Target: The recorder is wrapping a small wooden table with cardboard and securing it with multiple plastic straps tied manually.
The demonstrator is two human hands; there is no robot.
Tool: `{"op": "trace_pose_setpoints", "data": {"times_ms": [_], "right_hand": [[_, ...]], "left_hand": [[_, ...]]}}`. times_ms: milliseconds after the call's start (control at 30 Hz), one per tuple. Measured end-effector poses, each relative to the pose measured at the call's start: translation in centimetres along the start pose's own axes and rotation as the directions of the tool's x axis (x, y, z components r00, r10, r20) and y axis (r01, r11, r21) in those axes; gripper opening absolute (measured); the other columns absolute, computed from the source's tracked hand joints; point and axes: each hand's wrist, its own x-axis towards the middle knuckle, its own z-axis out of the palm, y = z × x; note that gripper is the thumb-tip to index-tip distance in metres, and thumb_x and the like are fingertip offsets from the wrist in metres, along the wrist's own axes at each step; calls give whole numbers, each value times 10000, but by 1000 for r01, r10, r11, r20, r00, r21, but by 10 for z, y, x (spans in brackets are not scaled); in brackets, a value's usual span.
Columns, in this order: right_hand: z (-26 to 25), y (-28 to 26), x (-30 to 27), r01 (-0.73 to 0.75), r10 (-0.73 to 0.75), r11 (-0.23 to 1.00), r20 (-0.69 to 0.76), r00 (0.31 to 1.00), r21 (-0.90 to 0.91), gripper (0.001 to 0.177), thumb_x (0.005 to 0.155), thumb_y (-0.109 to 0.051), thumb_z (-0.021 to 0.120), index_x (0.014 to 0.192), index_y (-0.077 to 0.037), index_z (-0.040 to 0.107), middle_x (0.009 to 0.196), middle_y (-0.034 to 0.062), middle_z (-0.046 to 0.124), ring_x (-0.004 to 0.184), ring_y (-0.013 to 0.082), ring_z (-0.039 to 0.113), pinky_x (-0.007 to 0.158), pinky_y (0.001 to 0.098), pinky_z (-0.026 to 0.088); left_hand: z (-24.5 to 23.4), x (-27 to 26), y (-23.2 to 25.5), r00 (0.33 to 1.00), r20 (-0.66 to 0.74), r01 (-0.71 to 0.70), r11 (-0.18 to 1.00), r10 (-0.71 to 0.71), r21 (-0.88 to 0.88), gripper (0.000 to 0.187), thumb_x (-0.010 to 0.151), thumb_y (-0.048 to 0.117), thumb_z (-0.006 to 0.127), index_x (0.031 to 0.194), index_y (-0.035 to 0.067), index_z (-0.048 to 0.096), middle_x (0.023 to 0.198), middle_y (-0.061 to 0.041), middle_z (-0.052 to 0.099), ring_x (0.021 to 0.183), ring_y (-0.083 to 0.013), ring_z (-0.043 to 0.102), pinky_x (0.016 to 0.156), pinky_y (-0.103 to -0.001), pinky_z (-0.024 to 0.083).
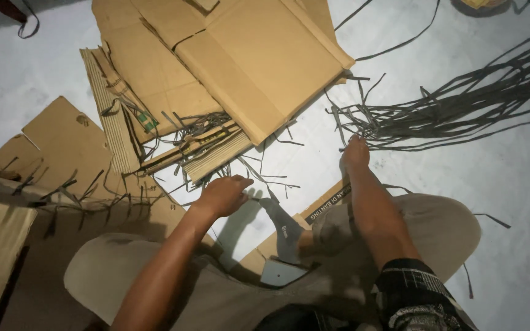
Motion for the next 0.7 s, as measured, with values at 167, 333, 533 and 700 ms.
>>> {"op": "trace_pose_setpoints", "data": {"times_ms": [167,333,533,700], "right_hand": [[10,0,4,36,-43,992,-56,998,-119,227,914,3,660,1139,19,637,1081,214,615,1033,380,714,869,473,611],[16,-56,-30,140,-133,980,-62,989,139,189,995,3,495,1084,70,648,1029,289,650,1075,479,685,899,570,570],[-4,-150,-103,433,-432,877,-50,900,208,159,927,-43,565,985,3,706,904,245,703,957,475,711,837,560,570],[-15,-178,-130,566,-584,798,31,811,209,193,914,-219,634,1074,-187,738,882,158,741,938,406,732,858,511,585]], "left_hand": [[11,5,-10,1000,-25,-5,999,6,37,444,977,263,612,1416,199,607,1369,-138,658,1210,-367,668,982,-502,553],[12,8,-11,999,-40,-28,999,29,38,432,983,263,608,1408,190,614,1353,-136,666,1195,-355,678,966,-494,559],[5,10,-9,1000,-25,-9,1000,9,26,453,979,300,607,1421,202,606,1387,-132,647,1224,-372,660,986,-515,547],[5,4,-13,998,-67,-8,1000,10,26,454,978,294,613,1416,177,613,1354,-154,665,1211,-393,667,972,-547,549]]}}
